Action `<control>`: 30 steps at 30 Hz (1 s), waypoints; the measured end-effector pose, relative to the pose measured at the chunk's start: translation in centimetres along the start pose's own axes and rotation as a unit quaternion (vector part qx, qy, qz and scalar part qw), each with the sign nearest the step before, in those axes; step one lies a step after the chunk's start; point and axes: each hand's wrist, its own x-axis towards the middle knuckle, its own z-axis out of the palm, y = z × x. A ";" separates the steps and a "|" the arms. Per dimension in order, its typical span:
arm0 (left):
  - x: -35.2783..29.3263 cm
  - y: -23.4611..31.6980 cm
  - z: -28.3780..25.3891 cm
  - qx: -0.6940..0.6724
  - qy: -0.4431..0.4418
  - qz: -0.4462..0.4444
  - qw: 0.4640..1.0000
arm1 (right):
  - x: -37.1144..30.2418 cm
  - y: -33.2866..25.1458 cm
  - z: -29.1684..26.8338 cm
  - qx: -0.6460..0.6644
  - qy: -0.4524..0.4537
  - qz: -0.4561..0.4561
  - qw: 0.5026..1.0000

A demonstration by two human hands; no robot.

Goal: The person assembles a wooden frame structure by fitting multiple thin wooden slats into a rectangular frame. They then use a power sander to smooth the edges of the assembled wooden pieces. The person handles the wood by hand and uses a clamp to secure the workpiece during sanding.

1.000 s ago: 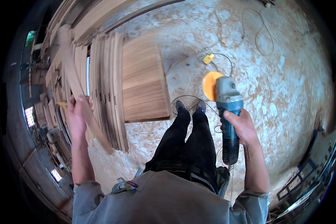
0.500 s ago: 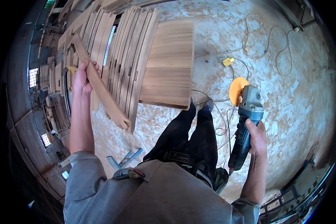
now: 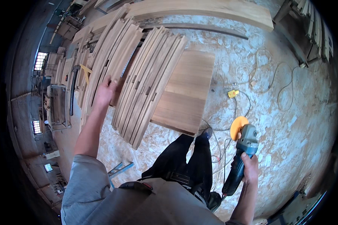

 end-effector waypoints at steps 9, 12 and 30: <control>0.6 3.0 4.0 0.049 -0.060 0.012 0.997 | -0.8 -0.2 0.6 0.017 0.009 0.007 1.000; 0.3 2.2 3.8 0.020 -0.043 0.016 0.999 | -0.9 -0.4 1.3 0.006 0.002 0.007 1.000; 5.0 1.9 -1.8 0.301 0.056 -0.024 0.952 | -1.3 0.6 2.1 -0.001 0.004 0.015 1.000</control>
